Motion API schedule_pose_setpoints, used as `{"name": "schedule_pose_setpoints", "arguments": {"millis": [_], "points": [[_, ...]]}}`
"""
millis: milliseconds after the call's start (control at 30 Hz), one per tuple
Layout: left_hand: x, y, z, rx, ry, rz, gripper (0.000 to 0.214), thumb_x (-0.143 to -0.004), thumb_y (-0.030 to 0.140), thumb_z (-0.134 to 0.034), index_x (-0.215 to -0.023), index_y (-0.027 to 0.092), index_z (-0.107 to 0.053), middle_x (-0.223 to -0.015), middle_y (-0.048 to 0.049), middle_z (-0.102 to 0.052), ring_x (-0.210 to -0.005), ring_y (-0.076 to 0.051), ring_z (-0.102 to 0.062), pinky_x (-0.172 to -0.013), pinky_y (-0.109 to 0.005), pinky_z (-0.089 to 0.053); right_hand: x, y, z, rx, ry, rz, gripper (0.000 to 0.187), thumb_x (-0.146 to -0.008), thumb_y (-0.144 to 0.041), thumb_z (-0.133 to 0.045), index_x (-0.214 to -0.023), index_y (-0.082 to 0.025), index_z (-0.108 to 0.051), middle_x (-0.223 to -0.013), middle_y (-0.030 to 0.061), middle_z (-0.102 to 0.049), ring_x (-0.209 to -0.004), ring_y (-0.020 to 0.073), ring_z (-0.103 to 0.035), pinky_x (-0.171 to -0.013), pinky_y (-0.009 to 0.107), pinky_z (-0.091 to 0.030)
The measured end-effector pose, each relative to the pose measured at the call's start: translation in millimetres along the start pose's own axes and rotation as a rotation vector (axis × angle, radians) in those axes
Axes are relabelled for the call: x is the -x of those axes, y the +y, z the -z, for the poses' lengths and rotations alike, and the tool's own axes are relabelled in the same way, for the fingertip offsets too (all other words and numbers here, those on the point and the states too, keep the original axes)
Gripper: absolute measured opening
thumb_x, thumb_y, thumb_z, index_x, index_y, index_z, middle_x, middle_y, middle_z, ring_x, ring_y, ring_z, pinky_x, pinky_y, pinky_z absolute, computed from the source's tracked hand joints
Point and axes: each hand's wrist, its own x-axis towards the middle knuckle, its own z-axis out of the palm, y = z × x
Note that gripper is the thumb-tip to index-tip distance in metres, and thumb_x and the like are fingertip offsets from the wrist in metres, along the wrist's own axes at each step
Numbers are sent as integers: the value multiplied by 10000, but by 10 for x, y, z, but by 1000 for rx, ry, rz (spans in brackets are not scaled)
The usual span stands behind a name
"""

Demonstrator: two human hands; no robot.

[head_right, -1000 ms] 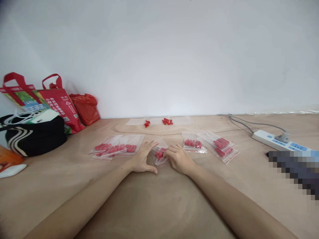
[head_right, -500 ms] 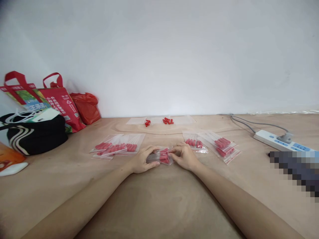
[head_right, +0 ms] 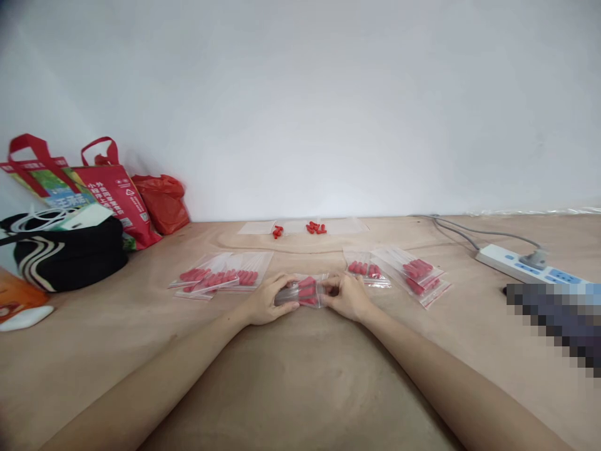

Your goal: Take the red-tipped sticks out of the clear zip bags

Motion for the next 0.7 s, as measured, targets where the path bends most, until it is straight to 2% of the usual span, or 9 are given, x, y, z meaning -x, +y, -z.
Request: {"name": "schedule_pose_setpoints", "arguments": {"millis": [167, 267, 333, 400, 500, 600, 700], "points": [[-6, -5, 1, 17, -6, 14, 434, -744, 348, -568, -1121, 166, -458, -944, -61, -523, -883, -198, -511, -798, -315, -410, -5, 57, -36, -85, -23, -11, 495, -668, -282, -613, -1146, -179, -538, -702, -6, -555, -644, 129, -497, -598, 232, -376], [-9, -10, 0, 3, -4, 15, 422, -745, 345, -568, -1118, 175, -469, -919, -54, -521, -877, -197, -505, -791, -314, -408, -21, 107, -64, -196, -39, 2, 623, -654, -289, -627, -1228, -128, -447, -689, -10, -509, -608, 111, -464, -565, 221, -373], [-9, -12, -2, -8, 2, 24, 405, -747, 341, -565, -1107, 174, -480, -907, -52, -520, -868, -195, -503, -787, -314, -407, -40, 132, -62, -239, -50, 40, 572, -669, -282, -613, -1203, -125, -478, -646, -20, -473, -577, 101, -439, -540, 213, -364], [-10, -15, -6, -17, 8, 40, 390, -754, 342, -556, -1096, 168, -488, -898, -54, -519, -849, -193, -505, -772, -314, -411, -61, 143, -40, -250, -36, 105, 417, -698, -264, -586, -1100, -152, -573, -642, -13, -469, -574, 99, -433, -536, 213, -361], [-12, -23, -14, -35, 8, 63, 385, -763, 342, -541, -1105, 174, -489, -878, -51, -522, -822, -190, -508, -752, -314, -416, -87, 128, 9, -294, -24, 217, 241, -734, -281, -578, -937, -179, -660, -749, 25, -529, -677, 123, -487, -616, 235, -397], [-14, -30, -19, -66, 29, 76, 376, -754, 345, -549, -1089, 178, -504, -840, -44, -528, -822, -195, -509, -755, -318, -414, -93, 80, 43, -359, -108, 273, 283, -723, -345, -618, -964, -199, -648, -894, 41, -565, -796, 152, -522, -718, 264, -419], [-15, -31, -19, -97, 69, 68, 363, -749, 353, -553, -1069, 184, -522, -815, -40, -537, -830, -201, -511, -763, -323, -410, -84, 21, 45, -330, -161, 262, 399, -697, -356, -648, -1062, -207, -591, -989, 40, -552, -852, 165, -525, -738, 267, -423]]}}
